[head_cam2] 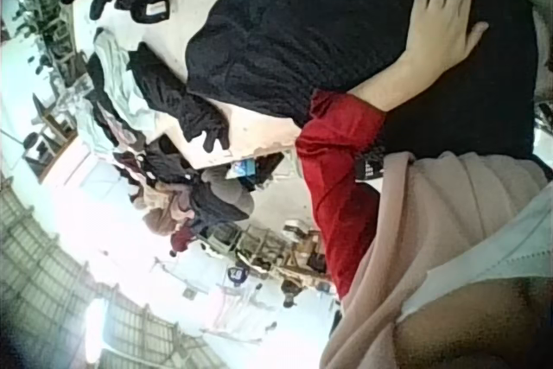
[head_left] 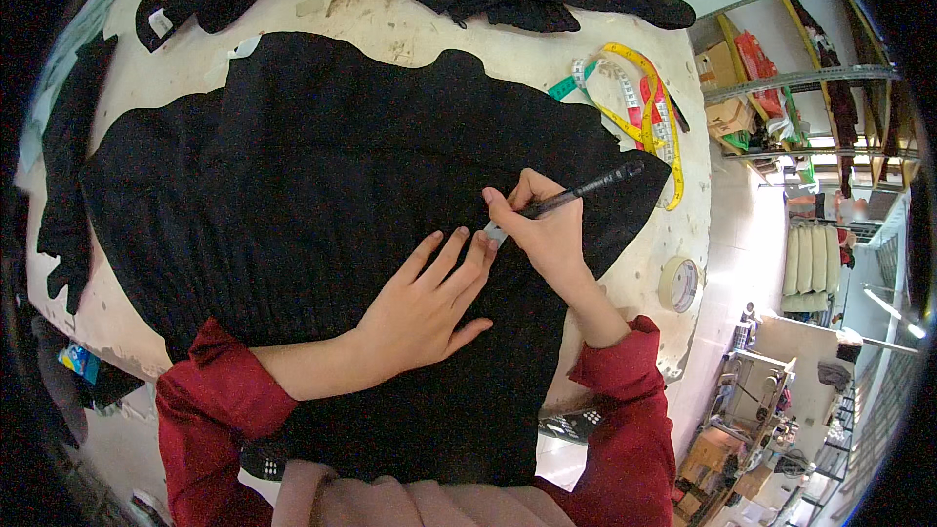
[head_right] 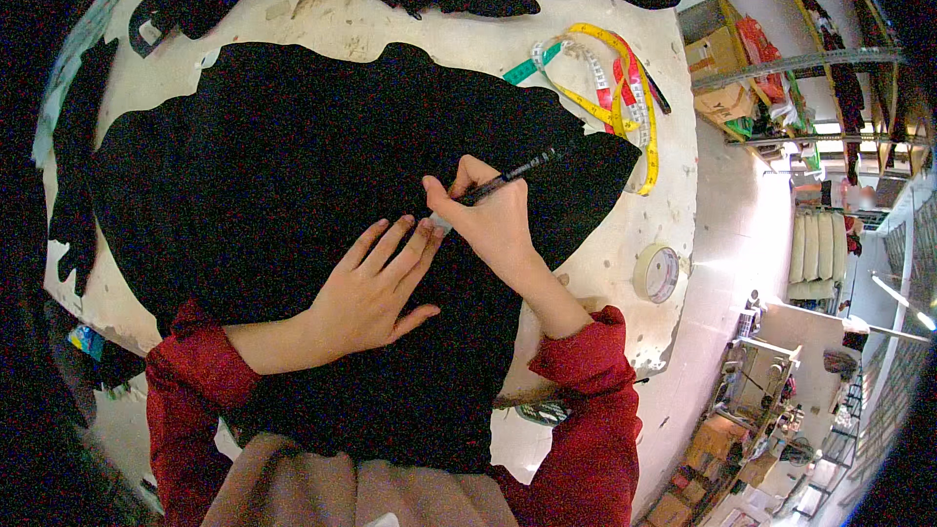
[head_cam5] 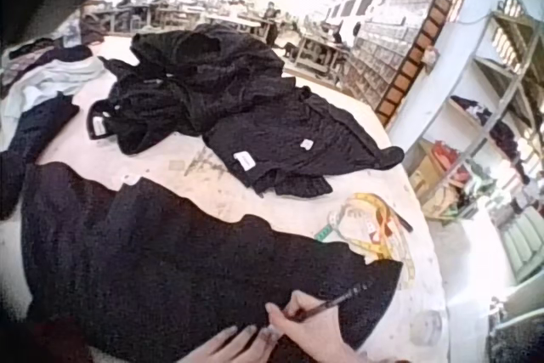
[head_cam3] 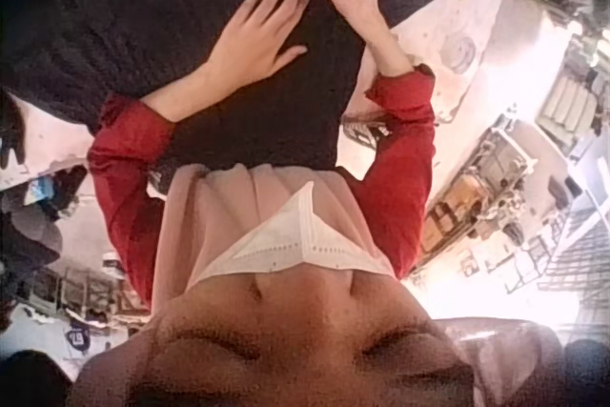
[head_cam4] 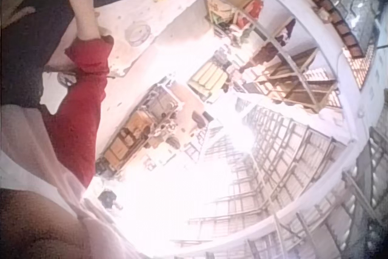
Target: The person lays a black garment flat on a table, measures it with a measuring tape, applies pieces of tape to mark specific points, and uses a pen to mark the garment. The person handles the garment, tape, measuring tape, and pen throughout the process.
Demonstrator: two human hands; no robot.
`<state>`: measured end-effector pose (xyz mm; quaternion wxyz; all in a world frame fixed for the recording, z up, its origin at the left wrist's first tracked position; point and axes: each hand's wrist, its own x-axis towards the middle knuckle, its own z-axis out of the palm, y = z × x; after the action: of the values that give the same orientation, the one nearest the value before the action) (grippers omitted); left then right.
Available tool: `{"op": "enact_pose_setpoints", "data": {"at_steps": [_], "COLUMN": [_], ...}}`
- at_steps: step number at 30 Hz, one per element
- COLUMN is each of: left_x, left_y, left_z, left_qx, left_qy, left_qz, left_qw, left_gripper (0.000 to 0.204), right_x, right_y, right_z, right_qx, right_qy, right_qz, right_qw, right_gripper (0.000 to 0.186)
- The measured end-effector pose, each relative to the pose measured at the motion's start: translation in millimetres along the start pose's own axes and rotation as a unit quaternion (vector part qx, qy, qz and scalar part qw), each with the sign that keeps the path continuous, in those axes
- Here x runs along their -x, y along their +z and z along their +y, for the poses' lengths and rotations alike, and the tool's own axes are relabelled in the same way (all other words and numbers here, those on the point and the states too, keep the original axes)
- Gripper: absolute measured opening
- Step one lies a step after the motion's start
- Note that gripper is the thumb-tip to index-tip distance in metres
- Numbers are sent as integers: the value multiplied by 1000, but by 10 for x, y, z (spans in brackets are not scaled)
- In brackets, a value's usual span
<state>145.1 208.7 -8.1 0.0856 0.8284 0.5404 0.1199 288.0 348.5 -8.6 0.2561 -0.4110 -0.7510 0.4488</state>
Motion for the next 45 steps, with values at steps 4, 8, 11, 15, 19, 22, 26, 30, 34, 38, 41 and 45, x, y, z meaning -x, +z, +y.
{"op": "enact_pose_setpoints", "data": {"at_steps": [4,8,11,15,19,22,26,30,34,38,41,45], "left_x": [-28,-19,-17,-19,-20,-22,-15,-18,-20,-16,-42,-21], "left_y": [12,27,23,27,39,35,59,37,37,41,3,21], "left_z": [-14,-13,-7,-6,-17,-25,-23,-20,-22,-29,-52,-42], "left_qx": [-5,-4,-9,-11,11,30,26,27,28,30,26,11], "left_qy": [-2,-1,-7,-2,-7,-15,-15,-15,-14,-14,-7,-10], "left_qz": [2,5,-1,8,7,17,26,18,17,21,27,36], "left_qw": [1000,1000,1000,1000,1000,999,999,999,999,999,999,999], "left_gripper": [76,76,76,77,77,78,79,78,77,76,72,72], "right_x": [0,0,5,15,14,21,21,20,21,19,28,27], "right_y": [-7,5,-1,25,7,12,28,14,30,18,6,36], "right_z": [-29,4,-18,40,60,31,51,12,47,94,53,12], "right_qx": [62,52,76,70,-23,59,34,55,56,49,11,18], "right_qy": [7,3,-8,-22,46,4,-7,-16,-8,-34,-12,14], "right_qz": [-6,-14,-24,-8,27,13,20,8,20,24,28,23], "right_qw": [998,999,997,997,998,998,999,998,998,998,999,999], "right_gripper": [30,29,28,28,26,25,25,25,24,24,24,24]}}
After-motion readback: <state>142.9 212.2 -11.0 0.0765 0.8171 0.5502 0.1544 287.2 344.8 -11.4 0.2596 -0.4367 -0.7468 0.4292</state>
